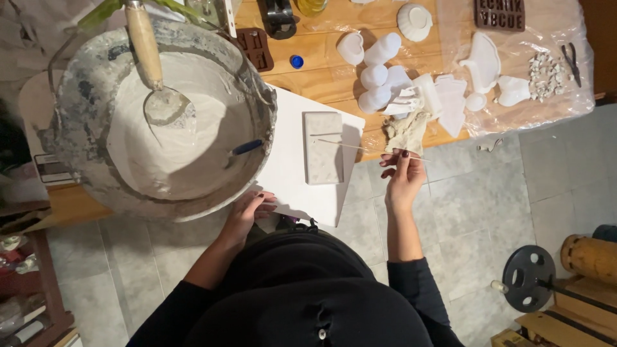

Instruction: Pouring a white mixture into a heart-shaped silicone mold and smoothing it using a spoon.

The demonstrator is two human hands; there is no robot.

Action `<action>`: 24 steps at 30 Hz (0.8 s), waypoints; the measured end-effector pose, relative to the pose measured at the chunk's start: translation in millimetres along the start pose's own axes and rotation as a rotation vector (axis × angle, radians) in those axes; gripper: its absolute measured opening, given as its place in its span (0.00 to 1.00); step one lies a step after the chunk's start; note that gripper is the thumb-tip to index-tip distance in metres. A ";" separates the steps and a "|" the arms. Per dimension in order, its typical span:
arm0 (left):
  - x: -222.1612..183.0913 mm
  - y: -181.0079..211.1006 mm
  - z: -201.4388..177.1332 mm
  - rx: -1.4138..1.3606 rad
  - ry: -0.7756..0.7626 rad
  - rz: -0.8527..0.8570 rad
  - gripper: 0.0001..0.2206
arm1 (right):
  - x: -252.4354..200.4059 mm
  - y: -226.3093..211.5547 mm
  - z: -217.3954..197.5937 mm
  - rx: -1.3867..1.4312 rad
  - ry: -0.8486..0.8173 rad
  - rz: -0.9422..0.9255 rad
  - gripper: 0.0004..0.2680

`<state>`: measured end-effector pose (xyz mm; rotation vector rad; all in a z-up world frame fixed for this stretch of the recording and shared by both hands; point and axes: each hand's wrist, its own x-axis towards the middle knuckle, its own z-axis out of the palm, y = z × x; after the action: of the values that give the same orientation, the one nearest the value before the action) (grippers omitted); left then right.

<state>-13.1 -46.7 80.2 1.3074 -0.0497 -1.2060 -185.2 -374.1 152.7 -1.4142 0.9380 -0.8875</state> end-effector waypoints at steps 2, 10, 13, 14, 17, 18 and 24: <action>-0.3 2.0 1.2 0.001 -0.001 0.006 0.17 | -0.4 8.5 2.4 -0.001 0.000 0.008 0.09; -2.1 1.4 -0.5 -0.008 -0.002 0.017 0.17 | -2.1 8.7 -2.2 -0.008 -0.029 0.030 0.09; -2.6 0.6 -1.3 0.003 -0.020 0.007 0.17 | -5.6 -4.7 -13.4 0.046 0.033 -0.018 0.09; -2.7 -0.4 -1.0 0.003 -0.012 0.010 0.17 | -6.5 -7.4 -14.8 0.027 0.027 -0.008 0.09; -4.0 3.6 0.8 -0.004 -0.003 0.015 0.17 | -10.0 0.5 -17.8 -0.008 0.019 0.009 0.09; -4.6 6.0 1.6 -0.014 0.000 0.018 0.16 | -10.3 6.0 -18.0 -0.023 0.013 0.016 0.09; -3.2 3.7 2.8 0.015 -0.013 0.034 0.17 | -12.8 16.5 -19.6 -0.047 0.011 0.015 0.09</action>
<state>-13.9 -47.2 85.7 1.3072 -0.0896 -1.1872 -209.0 -370.3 137.2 -1.4415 0.9817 -0.8677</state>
